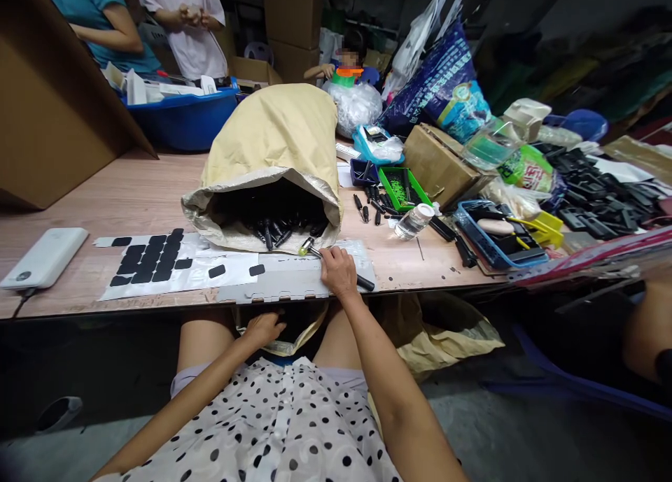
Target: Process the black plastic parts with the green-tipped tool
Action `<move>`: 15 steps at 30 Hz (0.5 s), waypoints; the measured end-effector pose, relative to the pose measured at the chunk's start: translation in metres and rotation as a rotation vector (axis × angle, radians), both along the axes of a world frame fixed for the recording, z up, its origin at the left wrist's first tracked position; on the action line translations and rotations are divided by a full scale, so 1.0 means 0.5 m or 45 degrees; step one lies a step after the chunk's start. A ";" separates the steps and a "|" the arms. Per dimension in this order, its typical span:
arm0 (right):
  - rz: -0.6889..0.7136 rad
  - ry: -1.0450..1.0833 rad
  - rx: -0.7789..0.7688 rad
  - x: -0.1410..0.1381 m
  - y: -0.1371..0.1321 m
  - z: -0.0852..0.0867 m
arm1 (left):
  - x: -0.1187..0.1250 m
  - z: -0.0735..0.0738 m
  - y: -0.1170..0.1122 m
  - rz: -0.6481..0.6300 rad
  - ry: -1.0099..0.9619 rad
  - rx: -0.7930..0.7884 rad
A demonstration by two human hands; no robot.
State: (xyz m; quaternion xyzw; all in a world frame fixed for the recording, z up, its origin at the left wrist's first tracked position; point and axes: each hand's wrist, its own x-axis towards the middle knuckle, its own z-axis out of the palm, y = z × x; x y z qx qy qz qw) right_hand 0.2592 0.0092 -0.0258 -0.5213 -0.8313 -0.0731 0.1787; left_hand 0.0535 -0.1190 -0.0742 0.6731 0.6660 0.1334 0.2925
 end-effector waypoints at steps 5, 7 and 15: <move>-0.007 -0.002 0.001 -0.001 -0.001 -0.003 | 0.009 0.137 0.034 -0.162 -0.487 -0.156; -0.010 0.003 -0.002 -0.002 -0.001 -0.003 | -0.006 0.180 0.080 0.125 -0.506 0.094; -0.009 -0.006 -0.016 -0.004 0.000 0.002 | -0.044 0.210 0.240 0.828 -0.113 0.238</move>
